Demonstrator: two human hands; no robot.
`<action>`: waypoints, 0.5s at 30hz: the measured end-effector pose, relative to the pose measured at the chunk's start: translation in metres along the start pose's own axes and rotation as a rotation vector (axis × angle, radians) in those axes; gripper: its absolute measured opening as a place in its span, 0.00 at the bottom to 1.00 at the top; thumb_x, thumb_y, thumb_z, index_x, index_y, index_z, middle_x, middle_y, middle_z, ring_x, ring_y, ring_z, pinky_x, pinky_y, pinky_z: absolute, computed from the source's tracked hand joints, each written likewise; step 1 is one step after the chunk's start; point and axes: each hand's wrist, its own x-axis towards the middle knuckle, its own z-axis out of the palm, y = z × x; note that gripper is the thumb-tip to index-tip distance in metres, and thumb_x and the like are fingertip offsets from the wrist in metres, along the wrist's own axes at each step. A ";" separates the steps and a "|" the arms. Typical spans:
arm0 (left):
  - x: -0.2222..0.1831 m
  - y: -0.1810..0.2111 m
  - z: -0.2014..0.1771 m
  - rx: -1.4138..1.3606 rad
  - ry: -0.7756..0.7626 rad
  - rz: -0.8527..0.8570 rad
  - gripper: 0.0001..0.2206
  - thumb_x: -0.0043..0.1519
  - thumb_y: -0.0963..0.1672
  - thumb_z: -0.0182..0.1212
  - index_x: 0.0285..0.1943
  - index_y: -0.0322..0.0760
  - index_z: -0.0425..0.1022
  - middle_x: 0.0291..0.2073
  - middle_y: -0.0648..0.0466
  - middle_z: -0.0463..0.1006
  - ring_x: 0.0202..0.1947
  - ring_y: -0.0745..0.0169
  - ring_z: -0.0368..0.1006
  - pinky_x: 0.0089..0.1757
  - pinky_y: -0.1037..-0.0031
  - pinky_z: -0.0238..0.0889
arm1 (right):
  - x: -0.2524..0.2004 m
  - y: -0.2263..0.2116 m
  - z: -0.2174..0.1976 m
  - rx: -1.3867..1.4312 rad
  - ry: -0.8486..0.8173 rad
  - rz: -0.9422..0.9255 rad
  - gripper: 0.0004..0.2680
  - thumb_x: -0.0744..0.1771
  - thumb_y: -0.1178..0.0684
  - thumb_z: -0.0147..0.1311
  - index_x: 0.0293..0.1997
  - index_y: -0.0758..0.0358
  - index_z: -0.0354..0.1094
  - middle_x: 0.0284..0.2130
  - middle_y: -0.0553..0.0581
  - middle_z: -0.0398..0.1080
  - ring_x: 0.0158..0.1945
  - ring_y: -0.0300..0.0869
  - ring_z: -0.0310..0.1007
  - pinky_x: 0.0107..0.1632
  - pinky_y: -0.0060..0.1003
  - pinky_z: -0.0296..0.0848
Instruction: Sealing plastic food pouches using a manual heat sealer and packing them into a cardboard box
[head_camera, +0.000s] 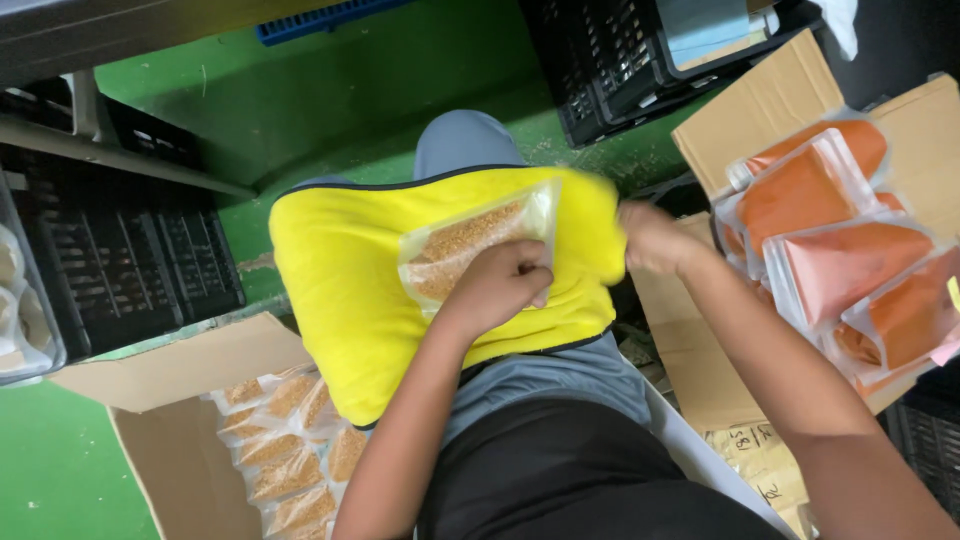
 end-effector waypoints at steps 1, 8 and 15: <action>-0.002 0.001 -0.001 0.001 0.002 -0.002 0.11 0.57 0.48 0.56 0.38 0.40 0.81 0.20 0.51 0.82 0.36 0.55 0.83 0.45 0.63 0.72 | -0.005 0.006 -0.004 0.001 -0.003 0.000 0.12 0.69 0.49 0.46 0.51 0.68 0.69 0.30 0.54 0.70 0.27 0.43 0.76 0.31 0.41 0.80; -0.005 0.004 0.009 0.102 0.012 0.096 0.11 0.56 0.47 0.61 0.38 0.35 0.80 0.29 0.45 0.82 0.41 0.44 0.81 0.45 0.58 0.72 | -0.017 0.037 -0.030 -0.046 0.026 0.056 0.21 0.70 0.37 0.51 0.57 0.71 0.72 0.44 0.67 0.75 0.43 0.54 0.78 0.50 0.53 0.76; -0.006 0.018 0.018 0.277 0.044 0.138 0.12 0.56 0.49 0.60 0.35 0.38 0.79 0.29 0.45 0.82 0.42 0.36 0.80 0.42 0.54 0.73 | -0.007 0.042 -0.004 -0.057 -0.066 -0.138 0.17 0.65 0.51 0.58 0.58 0.68 0.70 0.47 0.63 0.75 0.47 0.51 0.76 0.52 0.51 0.76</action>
